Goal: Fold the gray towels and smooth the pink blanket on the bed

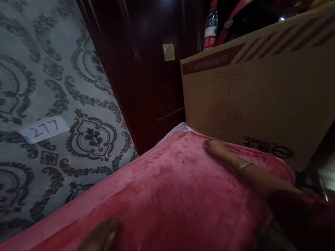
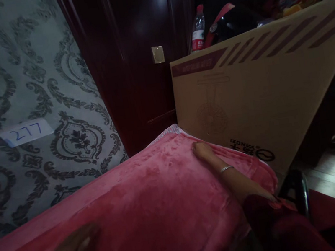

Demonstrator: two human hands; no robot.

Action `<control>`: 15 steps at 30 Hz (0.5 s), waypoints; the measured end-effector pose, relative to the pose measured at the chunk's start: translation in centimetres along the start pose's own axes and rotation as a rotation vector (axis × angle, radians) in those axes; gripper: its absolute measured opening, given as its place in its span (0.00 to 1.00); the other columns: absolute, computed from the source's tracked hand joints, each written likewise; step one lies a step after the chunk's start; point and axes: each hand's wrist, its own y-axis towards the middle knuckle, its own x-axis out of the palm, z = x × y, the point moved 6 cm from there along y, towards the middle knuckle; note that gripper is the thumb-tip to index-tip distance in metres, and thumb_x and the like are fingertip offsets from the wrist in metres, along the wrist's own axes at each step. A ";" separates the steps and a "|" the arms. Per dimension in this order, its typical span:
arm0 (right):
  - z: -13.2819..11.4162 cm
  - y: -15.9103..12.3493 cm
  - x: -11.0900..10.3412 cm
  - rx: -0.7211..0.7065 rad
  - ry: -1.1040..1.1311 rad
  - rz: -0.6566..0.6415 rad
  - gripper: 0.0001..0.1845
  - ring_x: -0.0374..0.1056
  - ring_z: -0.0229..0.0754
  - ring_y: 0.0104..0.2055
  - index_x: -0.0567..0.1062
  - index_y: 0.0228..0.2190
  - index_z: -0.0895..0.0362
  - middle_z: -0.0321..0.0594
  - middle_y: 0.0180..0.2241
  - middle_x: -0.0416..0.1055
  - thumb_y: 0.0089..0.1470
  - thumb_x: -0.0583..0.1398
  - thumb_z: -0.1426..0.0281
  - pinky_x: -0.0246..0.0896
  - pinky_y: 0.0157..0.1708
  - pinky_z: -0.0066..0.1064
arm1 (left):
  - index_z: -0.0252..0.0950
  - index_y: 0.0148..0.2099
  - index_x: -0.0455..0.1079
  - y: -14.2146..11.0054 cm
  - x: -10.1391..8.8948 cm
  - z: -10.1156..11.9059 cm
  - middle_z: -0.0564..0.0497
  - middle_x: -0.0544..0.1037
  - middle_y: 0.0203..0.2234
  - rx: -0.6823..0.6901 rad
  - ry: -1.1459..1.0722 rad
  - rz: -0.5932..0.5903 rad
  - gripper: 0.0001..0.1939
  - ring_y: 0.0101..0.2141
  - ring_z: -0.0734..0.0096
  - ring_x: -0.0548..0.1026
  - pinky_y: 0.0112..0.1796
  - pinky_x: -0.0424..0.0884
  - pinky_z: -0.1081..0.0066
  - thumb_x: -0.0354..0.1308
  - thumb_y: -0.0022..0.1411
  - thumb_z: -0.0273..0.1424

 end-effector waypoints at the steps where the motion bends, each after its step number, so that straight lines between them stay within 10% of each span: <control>1: -0.3 0.9 -0.3 0.019 0.012 0.016 0.24 0.70 0.50 0.53 0.72 0.55 0.61 0.56 0.51 0.73 0.65 0.47 0.68 0.61 0.51 0.37 | 0.40 0.53 0.76 2.1 -0.9 -0.6 0.47 0.77 0.54 -0.033 0.048 -0.014 0.26 0.54 0.54 0.74 0.59 0.67 0.55 0.45 0.62 0.43; 5: -1.0 4.2 -0.4 0.110 0.067 0.043 0.25 0.69 0.52 0.55 0.66 0.60 0.62 0.58 0.54 0.71 0.65 0.47 0.68 0.62 0.50 0.37 | 0.32 0.48 0.76 8.7 -2.4 -1.8 0.38 0.78 0.51 -0.136 0.225 -0.090 0.29 0.52 0.50 0.76 0.55 0.69 0.55 0.39 0.62 0.42; 15: -0.2 11.9 2.7 0.266 0.219 0.022 0.25 0.72 0.53 0.51 0.73 0.55 0.64 0.60 0.50 0.73 0.64 0.55 0.61 0.65 0.45 0.34 | 0.38 0.29 0.72 14.8 2.3 0.4 0.40 0.82 0.37 -0.130 0.015 -0.304 0.26 0.40 0.53 0.78 0.47 0.72 0.60 0.43 0.60 0.51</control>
